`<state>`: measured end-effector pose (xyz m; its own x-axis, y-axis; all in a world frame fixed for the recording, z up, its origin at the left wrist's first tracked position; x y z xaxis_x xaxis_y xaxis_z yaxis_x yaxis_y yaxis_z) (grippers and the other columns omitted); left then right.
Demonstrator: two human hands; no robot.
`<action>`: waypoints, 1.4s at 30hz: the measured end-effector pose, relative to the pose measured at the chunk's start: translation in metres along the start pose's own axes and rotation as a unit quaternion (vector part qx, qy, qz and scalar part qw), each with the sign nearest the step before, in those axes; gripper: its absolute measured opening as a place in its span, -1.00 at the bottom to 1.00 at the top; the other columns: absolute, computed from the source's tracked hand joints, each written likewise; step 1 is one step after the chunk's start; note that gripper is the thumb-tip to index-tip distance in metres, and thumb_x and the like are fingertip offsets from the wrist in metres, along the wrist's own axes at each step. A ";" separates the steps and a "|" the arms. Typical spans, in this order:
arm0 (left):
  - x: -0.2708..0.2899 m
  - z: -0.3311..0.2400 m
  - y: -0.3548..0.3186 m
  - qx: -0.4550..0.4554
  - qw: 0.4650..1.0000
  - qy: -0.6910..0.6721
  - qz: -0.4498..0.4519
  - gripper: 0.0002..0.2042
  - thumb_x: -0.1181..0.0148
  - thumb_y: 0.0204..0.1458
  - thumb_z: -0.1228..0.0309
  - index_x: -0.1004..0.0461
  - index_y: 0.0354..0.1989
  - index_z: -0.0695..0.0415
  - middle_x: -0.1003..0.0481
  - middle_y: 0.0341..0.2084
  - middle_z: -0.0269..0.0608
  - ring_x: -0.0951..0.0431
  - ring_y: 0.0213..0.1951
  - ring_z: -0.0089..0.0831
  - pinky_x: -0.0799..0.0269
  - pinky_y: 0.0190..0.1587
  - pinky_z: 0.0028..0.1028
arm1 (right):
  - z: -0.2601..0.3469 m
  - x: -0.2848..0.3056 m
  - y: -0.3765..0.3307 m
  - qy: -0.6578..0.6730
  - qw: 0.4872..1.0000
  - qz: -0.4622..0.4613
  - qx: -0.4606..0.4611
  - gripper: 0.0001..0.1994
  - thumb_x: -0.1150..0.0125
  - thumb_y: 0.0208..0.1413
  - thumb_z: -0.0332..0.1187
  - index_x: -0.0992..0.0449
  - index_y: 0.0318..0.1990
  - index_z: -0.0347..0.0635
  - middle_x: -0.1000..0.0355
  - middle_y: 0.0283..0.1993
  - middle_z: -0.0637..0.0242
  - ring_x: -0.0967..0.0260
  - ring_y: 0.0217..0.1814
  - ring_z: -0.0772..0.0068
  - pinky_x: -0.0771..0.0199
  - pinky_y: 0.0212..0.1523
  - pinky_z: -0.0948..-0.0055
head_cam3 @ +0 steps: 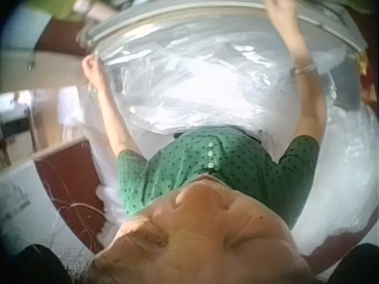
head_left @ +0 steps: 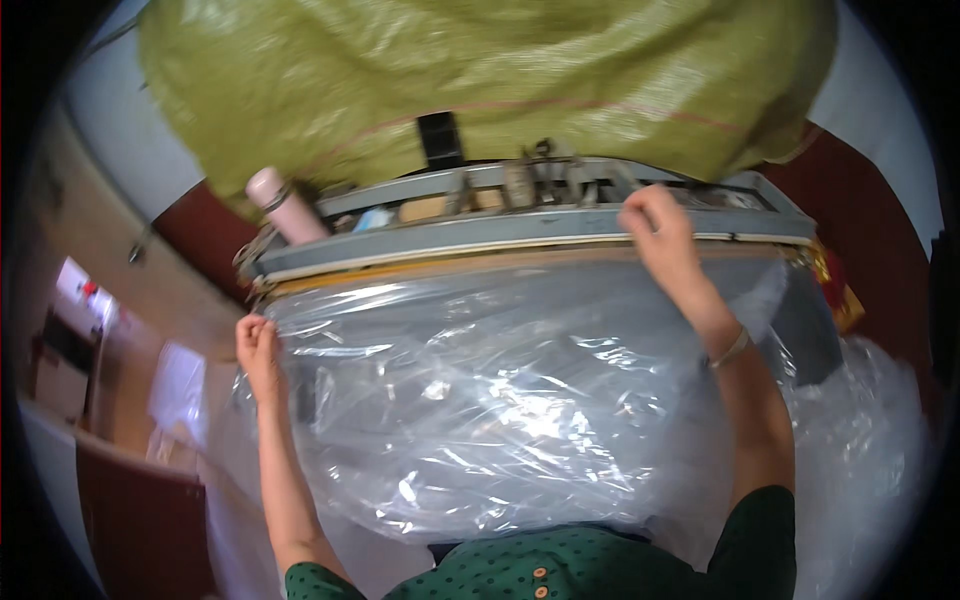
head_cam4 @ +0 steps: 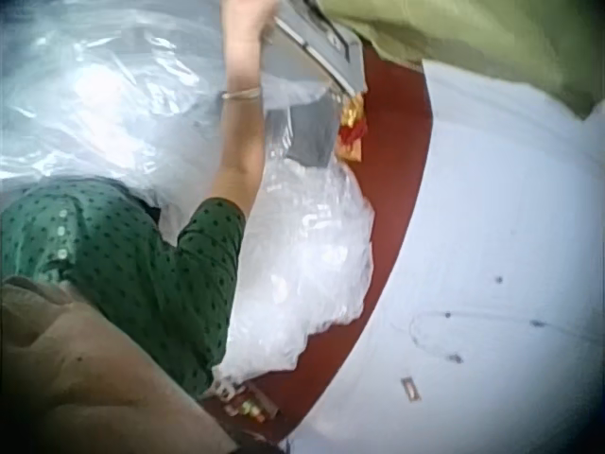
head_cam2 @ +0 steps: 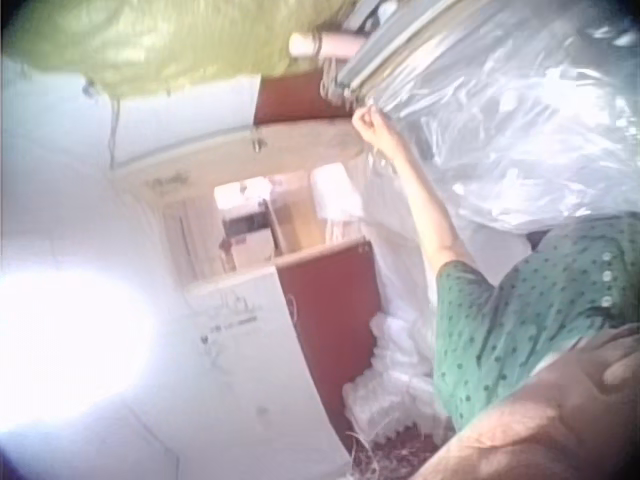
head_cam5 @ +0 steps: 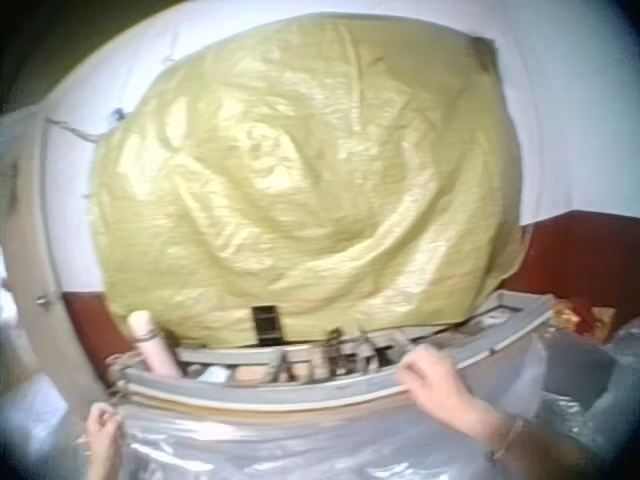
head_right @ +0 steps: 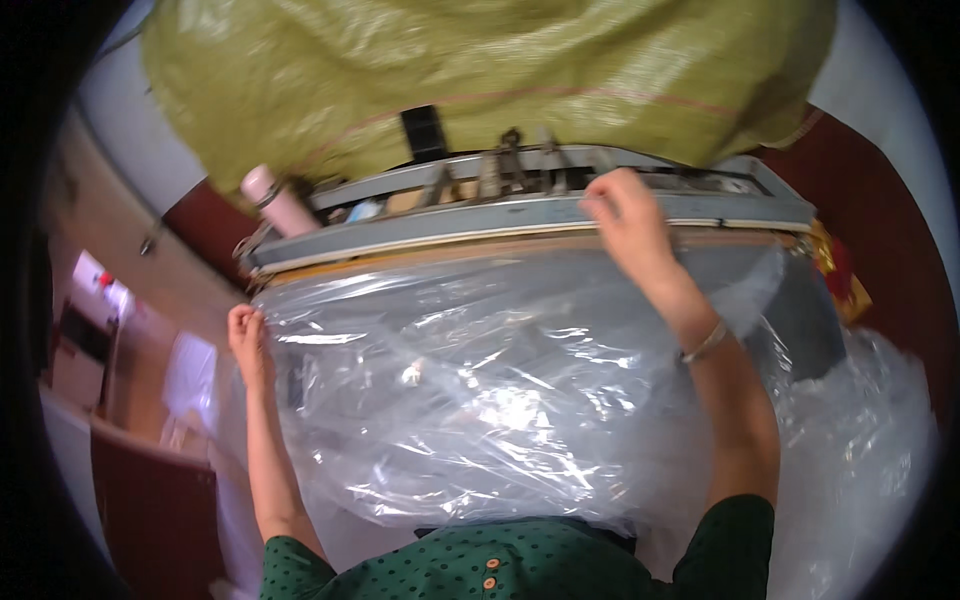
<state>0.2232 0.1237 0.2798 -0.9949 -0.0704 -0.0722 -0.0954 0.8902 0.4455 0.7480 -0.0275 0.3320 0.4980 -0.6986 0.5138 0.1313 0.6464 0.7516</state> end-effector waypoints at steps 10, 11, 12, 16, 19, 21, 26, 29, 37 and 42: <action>0.131 0.030 -0.024 0.007 0.955 0.296 -0.031 -0.82 -0.04 0.08 0.40 -0.37 -0.20 0.22 -0.41 -0.34 -0.35 -0.37 -0.24 -0.58 -0.24 -0.12 -0.58 | 0.021 -0.081 -0.073 0.215 0.923 0.251 -0.198 -0.82 -0.23 -0.04 -0.32 -0.46 -0.48 -0.26 -0.33 -0.62 0.48 -0.16 -0.56 0.71 -0.20 -0.55 0.61; 0.160 0.046 -0.034 0.099 0.935 0.340 -0.029 -0.75 -0.02 0.08 0.39 -0.37 -0.14 0.29 -0.44 -0.21 -0.18 -0.39 -0.14 -0.45 -0.26 -0.06 -0.49 | -0.001 -0.067 -0.083 0.192 0.928 0.237 -0.212 -0.82 -0.23 -0.04 -0.32 -0.47 -0.49 -0.26 -0.33 -0.60 0.50 -0.16 -0.55 0.72 -0.19 -0.55 0.61; 0.165 0.054 -0.049 0.085 0.936 0.342 -0.017 -0.73 -0.01 0.08 0.38 -0.37 -0.11 0.29 -0.43 -0.19 -0.15 -0.38 -0.11 -0.43 -0.25 -0.03 -0.48 | -0.015 -0.042 -0.092 0.144 0.925 0.240 -0.255 -0.83 -0.23 -0.05 -0.34 -0.46 -0.51 -0.26 -0.32 -0.62 0.48 -0.15 -0.55 0.72 -0.18 -0.55 0.61; 0.140 0.044 -0.109 0.076 0.963 0.253 -0.048 -0.64 0.05 0.13 0.31 -0.27 0.04 0.25 -0.34 -0.01 -0.09 -0.26 0.10 -0.33 -0.11 0.13 -0.45 | -0.060 0.042 -0.144 0.041 0.946 0.183 -0.266 -0.84 -0.21 -0.08 -0.39 -0.43 -0.53 -0.31 -0.20 -0.70 0.51 -0.07 -0.60 0.72 -0.09 -0.60 0.59; 0.090 0.015 -0.167 0.118 0.970 0.110 -0.180 -0.62 0.08 0.15 0.26 -0.22 0.09 0.20 -0.27 0.06 -0.14 -0.20 0.14 -0.37 -0.05 0.16 -0.41 | -0.077 0.078 -0.167 0.013 0.943 0.164 -0.289 -0.87 -0.19 -0.07 -0.44 -0.43 -0.56 -0.29 -0.20 -0.70 0.56 -0.04 -0.63 0.77 -0.03 -0.63 0.64; 0.059 0.009 -0.211 0.229 0.951 -0.099 -0.181 -0.63 0.09 0.16 0.25 -0.22 0.09 0.17 -0.27 0.05 -0.17 -0.23 0.11 -0.41 -0.10 0.14 -0.37 | -0.085 0.088 -0.175 0.038 0.933 0.146 -0.327 -0.87 -0.20 -0.08 -0.45 -0.42 -0.57 -0.29 -0.19 -0.70 0.58 -0.03 -0.63 0.79 -0.02 -0.64 0.64; 0.026 0.031 -0.265 0.406 0.879 -0.220 -0.115 -0.69 0.11 0.16 0.21 -0.30 -0.06 0.17 -0.41 -0.20 -0.26 -0.41 -0.16 -0.43 -0.34 -0.13 -0.44 | -0.081 0.093 -0.175 0.028 0.937 0.161 -0.310 -0.88 -0.18 -0.08 -0.46 -0.42 -0.56 -0.29 -0.20 -0.69 0.58 -0.04 -0.61 0.79 -0.03 -0.62 0.66; 0.135 0.079 -0.250 0.369 0.908 0.012 -0.198 -0.80 0.09 0.16 0.28 -0.37 -0.33 0.15 -0.45 -0.53 -0.35 -0.45 -0.49 -0.41 -0.33 -0.48 -0.34 | -0.112 0.129 -0.182 -0.062 0.958 0.137 -0.246 -0.88 -0.16 -0.07 -0.47 -0.41 -0.56 -0.29 -0.19 -0.68 0.53 -0.05 -0.60 0.74 -0.06 -0.59 0.64; 0.108 0.006 -0.163 -0.102 0.804 0.586 -0.004 -0.89 -0.01 -0.02 0.50 -0.39 -0.33 0.23 -0.44 -0.41 -0.07 -0.41 -0.33 -0.11 -0.31 -0.28 -0.25 | -0.194 0.208 -0.232 -0.165 0.948 0.063 -0.266 -0.81 -0.16 -0.03 -0.44 -0.30 -0.57 -0.24 -0.06 -0.68 0.53 0.07 -0.59 0.69 0.01 -0.60 0.58; 0.024 -0.040 -0.132 -0.054 0.877 0.399 0.263 -0.74 -0.13 -0.10 0.51 -0.42 -0.17 0.21 -0.46 -0.26 -0.11 -0.40 -0.14 -0.23 -0.32 -0.14 -0.37 | -0.222 0.214 -0.249 -0.149 0.942 0.043 -0.298 -0.79 -0.15 0.01 -0.42 -0.28 -0.57 -0.23 -0.03 -0.66 0.55 0.08 -0.59 0.70 0.02 -0.60 0.59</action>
<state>0.2105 -0.0140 0.2549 -0.6039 0.0054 0.7971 0.4234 0.8495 0.3149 1.0123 -0.2696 0.1629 0.2771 -0.6342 0.7218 0.6035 0.6994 0.3829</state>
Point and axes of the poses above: each hand's wrist, its own y-axis towards the middle knuckle, its own x-axis out of the back of the hand, z = x × y, the point moved 3 cm from there along y, towards the middle knuckle
